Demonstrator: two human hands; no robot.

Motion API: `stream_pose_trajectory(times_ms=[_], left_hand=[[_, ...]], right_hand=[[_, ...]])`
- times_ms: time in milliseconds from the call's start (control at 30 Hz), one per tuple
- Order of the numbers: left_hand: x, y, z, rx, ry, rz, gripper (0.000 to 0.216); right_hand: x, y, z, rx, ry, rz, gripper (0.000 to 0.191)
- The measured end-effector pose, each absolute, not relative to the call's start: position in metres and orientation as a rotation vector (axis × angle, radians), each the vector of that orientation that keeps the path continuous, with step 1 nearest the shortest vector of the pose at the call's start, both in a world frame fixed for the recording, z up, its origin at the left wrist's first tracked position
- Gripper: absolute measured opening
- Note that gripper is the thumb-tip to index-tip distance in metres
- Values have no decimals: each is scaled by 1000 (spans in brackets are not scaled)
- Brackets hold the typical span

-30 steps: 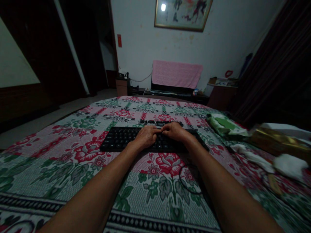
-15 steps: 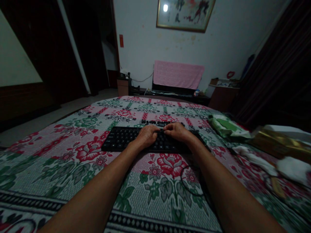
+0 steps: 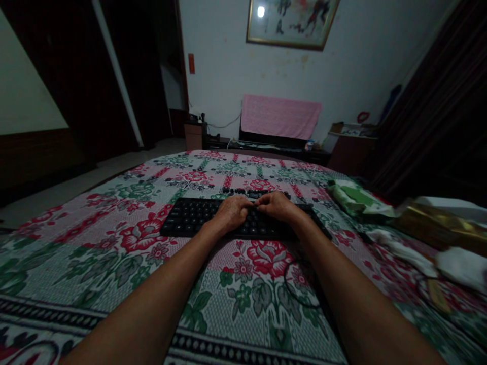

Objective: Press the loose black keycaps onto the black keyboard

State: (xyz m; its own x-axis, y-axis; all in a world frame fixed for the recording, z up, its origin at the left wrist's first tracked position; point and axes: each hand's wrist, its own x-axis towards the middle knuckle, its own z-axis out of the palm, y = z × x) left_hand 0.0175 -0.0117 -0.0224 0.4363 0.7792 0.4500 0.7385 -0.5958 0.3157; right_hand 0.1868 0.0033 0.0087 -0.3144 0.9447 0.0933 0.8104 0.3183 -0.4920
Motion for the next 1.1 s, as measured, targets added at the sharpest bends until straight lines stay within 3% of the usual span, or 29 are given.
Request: stream_pose_trajectory(times_ms=[1100], left_hand=[[19, -8, -26, 2825, 1297, 703, 40]], right_hand=[[188, 5, 8, -1426, -2448, 270, 22]])
